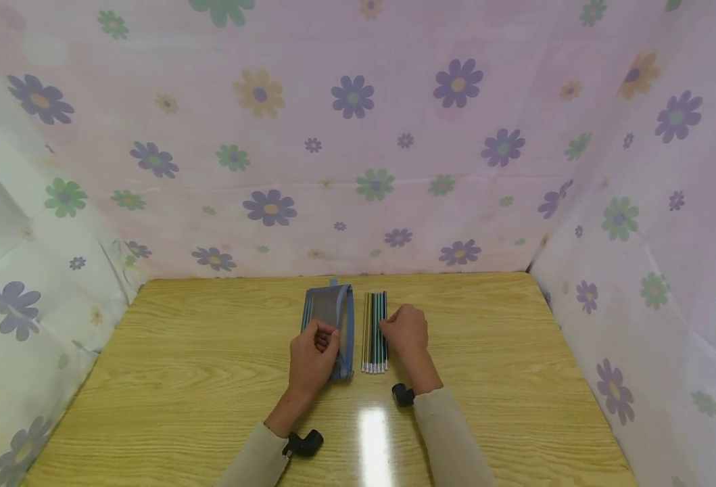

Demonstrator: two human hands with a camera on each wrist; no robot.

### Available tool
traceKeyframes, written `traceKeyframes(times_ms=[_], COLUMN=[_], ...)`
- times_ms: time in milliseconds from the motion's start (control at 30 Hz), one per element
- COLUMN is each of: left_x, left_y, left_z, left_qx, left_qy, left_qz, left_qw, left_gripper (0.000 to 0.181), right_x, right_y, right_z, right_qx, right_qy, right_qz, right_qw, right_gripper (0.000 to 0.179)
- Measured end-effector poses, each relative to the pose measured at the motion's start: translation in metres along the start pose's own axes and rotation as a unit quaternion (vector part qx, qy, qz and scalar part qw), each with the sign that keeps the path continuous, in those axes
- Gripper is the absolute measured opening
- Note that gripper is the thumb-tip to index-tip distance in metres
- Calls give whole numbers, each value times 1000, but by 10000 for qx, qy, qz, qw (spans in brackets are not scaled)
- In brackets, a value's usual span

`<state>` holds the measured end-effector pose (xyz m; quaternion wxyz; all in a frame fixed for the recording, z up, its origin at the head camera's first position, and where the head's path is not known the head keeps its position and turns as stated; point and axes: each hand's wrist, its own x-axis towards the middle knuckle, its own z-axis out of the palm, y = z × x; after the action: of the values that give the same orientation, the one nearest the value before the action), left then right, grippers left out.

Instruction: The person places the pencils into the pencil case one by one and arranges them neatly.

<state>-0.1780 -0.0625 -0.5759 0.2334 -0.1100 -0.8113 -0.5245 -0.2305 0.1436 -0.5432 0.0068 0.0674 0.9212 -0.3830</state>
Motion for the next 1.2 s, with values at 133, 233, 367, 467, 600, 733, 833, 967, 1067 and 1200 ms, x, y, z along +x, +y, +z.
traceKeyframes(times_ms=[133,233,367,467,600,733,833,967,1067,1200], left_x=[0,-1,-1,-1,-1,0,0,0,0,0], left_y=[-1,-2,-3,-2,-1,-1,0,0,0,0], left_z=[0,0,1,0,0,-1,-1,-1,-1,-1], left_qx=[0,-9,-42,-64,-69,-63,-39,-25,-29,-31], left_qy=[-23,-14,12,17,11,8,25,23,9,15], left_qz=[-56,-60,-52,-56,-66,-71,-64,-43,-26,-44], left_qw=[10000,10000,10000,10000,10000,10000,10000,10000,10000,10000], left_gripper=[7,8,9,9,8,8,8,8,8,7], right_x=[1,1,1,2,2,2,2,1,0,0], right_y=[0,-1,-1,-2,-4,-5,-6,-8,-8,-8], right_z=[2,3,3,4,6,7,8,8,7,6], right_qx=[-159,-189,-236,-308,-374,-488,-600,-608,-537,-513], right_qy=[28,18,-8,29,97,130,138,167,165,108], right_qz=[51,85,88,68,87,146,180,96,12,29], right_qw=[9999,9998,9997,9995,9992,9986,9979,9980,9984,9986], right_gripper=[25,30,41,46,45,43,43,44,45,45])
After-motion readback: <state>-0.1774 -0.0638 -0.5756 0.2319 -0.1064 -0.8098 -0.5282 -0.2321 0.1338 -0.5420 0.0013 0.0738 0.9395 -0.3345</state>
